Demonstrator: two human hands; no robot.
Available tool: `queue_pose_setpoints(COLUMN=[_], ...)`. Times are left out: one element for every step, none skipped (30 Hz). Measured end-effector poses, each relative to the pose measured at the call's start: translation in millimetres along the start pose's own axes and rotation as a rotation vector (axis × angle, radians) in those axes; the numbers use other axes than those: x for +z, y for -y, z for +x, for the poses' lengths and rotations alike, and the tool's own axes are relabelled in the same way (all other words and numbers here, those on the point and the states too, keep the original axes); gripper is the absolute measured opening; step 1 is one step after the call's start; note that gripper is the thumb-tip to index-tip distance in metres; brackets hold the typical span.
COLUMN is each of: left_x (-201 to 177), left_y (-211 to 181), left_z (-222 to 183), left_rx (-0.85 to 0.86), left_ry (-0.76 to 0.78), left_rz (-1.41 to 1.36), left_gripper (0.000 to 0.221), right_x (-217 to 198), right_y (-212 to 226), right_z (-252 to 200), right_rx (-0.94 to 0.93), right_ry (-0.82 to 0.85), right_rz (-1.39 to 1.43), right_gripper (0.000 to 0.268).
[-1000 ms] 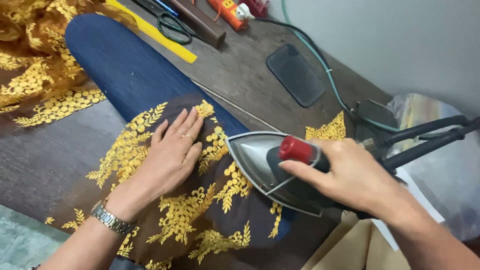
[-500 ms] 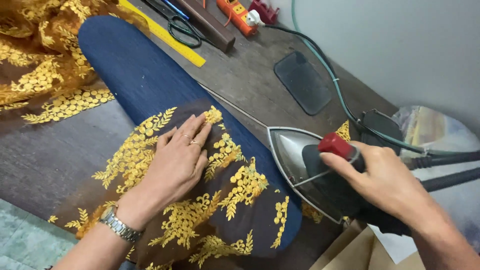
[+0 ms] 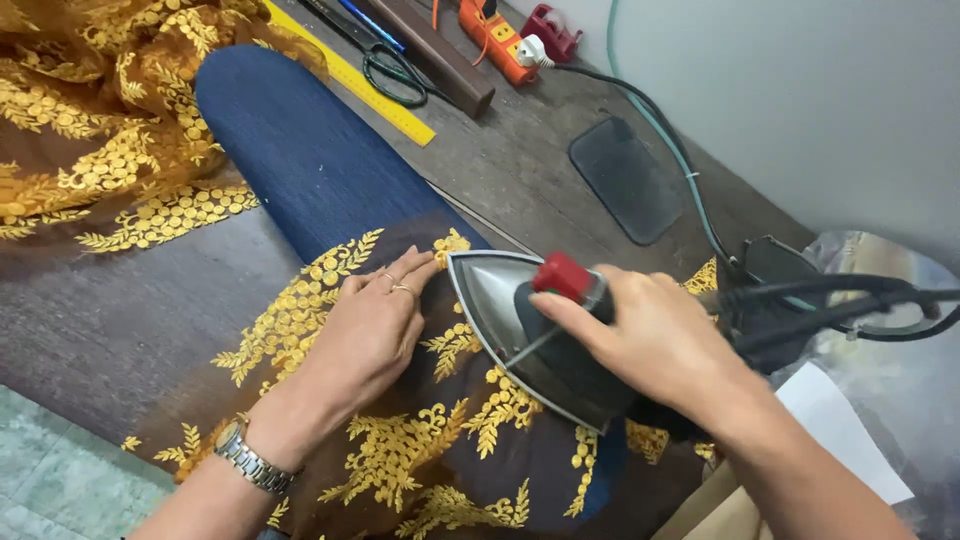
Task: A person is meticulously smoothing and ironing pieces of gold lace fabric on a sleeve board at a workstation.
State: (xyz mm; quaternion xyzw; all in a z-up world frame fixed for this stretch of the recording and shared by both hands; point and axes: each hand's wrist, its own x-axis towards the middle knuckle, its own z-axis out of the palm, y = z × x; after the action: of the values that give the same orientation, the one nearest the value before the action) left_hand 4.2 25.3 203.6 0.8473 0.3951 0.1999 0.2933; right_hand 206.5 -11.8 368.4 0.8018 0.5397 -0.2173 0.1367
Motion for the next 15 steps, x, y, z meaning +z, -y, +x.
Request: queue_pose_setpoints(left_x=[-3, -6, -9, -10, -12, -13, -14, -15, -15, -13, -12, -11, -13, -15, -18], left_y=[1, 2, 2, 5, 7, 10, 10, 9, 8, 9, 11, 12, 11, 10, 9], left_z=[0, 0, -1, 0, 1, 2, 2, 1, -1, 0, 1, 3, 3, 3, 2], left_rx=[-0.001, -0.001, -0.002, -0.001, -0.028, -0.053, -0.050, -0.046, -0.043, -0.038, -0.044, -0.050, -0.045, -0.022, 0.001], left_ry=[0.000, -0.026, -0.052, -0.051, -0.027, -0.002, 0.001, -0.001, -0.002, 0.006, 0.026, 0.045, 0.053, 0.010, -0.033], left_rz=[0.000, -0.020, -0.041, -0.041, -0.009, 0.022, 0.022, 0.030, 0.038, 0.029, 0.053, 0.080, 0.074, 0.077, 0.079], left_gripper=[0.049, 0.047, 0.045, 0.045, 0.046, 0.048, 0.048, 0.046, 0.043, 0.043, 0.045, 0.048, 0.048, 0.040, 0.034], right_x=[-3, -5, -7, -4, -1, 2, 0, -1, -1, 0, 0, 0, -1, -2, -2], right_y=[5, 9, 14, 12, 9, 6, 3, -2, -8, -20, -33, -46, -54, -62, -71], right_z=[6, 12, 17, 23, 28, 32, 39, 44, 50, 57, 64, 72, 70, 68, 65], right_rx=[0.000, 0.031, 0.062, 0.062, 0.002, -0.056, -0.053, -0.058, -0.062, -0.050, -0.040, -0.032, -0.021, -0.009, 0.003], right_ry=[0.001, 0.028, 0.055, 0.056, -0.023, -0.103, -0.103, -0.143, -0.184, -0.181, -0.198, -0.217, -0.214, -0.210, -0.205], right_rz=[0.000, 0.092, 0.185, 0.186, 0.155, 0.125, 0.126, 0.159, 0.191, 0.188, 0.201, 0.216, 0.216, 0.250, 0.284], right_gripper=[0.054, 0.049, 0.050, 0.050, 0.057, 0.069, 0.069, 0.068, 0.066, 0.066, 0.066, 0.066, 0.066, 0.063, 0.064])
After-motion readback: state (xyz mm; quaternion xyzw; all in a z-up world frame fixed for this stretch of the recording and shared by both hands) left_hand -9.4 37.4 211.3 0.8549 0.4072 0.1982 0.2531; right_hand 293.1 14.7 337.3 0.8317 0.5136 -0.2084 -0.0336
